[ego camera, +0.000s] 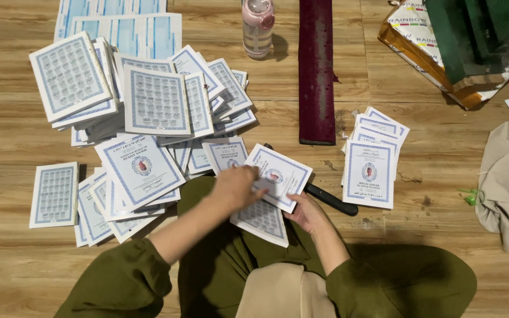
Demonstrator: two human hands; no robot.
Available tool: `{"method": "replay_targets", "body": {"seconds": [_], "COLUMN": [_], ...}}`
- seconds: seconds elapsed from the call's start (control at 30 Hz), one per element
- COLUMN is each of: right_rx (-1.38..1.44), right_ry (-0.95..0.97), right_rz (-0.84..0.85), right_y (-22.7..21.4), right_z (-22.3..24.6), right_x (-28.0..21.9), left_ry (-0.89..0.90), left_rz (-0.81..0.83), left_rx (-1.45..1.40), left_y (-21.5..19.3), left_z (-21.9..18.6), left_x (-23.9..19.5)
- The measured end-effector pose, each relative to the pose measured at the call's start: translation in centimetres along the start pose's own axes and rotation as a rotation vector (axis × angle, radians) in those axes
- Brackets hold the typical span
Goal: Sorting and stacking printed booklets on the floor while inspecting them
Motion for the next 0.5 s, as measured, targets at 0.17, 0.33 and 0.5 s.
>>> {"method": "replay_targets", "body": {"seconds": [0.17,0.33,0.5], "right_rx": [-0.218,-0.375,-0.469], "right_ry": [-0.299,-0.601,-0.214], "right_rz": [-0.137,-0.092,0.179], "right_y": [5.0,3.9,3.6], "right_z": [6.8,14.2,12.6], "right_x": [-8.3,-14.2,-12.0], "left_ry": [-0.153,-0.359,-0.665], "left_rz": [0.018,-0.150,-0.082], "left_rx": [0.293,0.324,-0.351], "left_y": [4.0,1.4,3.1], "left_z": [2.8,3.8,6.6], "left_x": [1.3,-0.5,2.0]}}
Point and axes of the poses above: each hand's wrist, its own x-axis towards the middle knuckle, its own y-axis out of the palm, z = x × y, the point moved 1 cm from there along x, towards the middle knuckle, and after that the axes turned 9 degrees about -y, right-handed, at the moved point
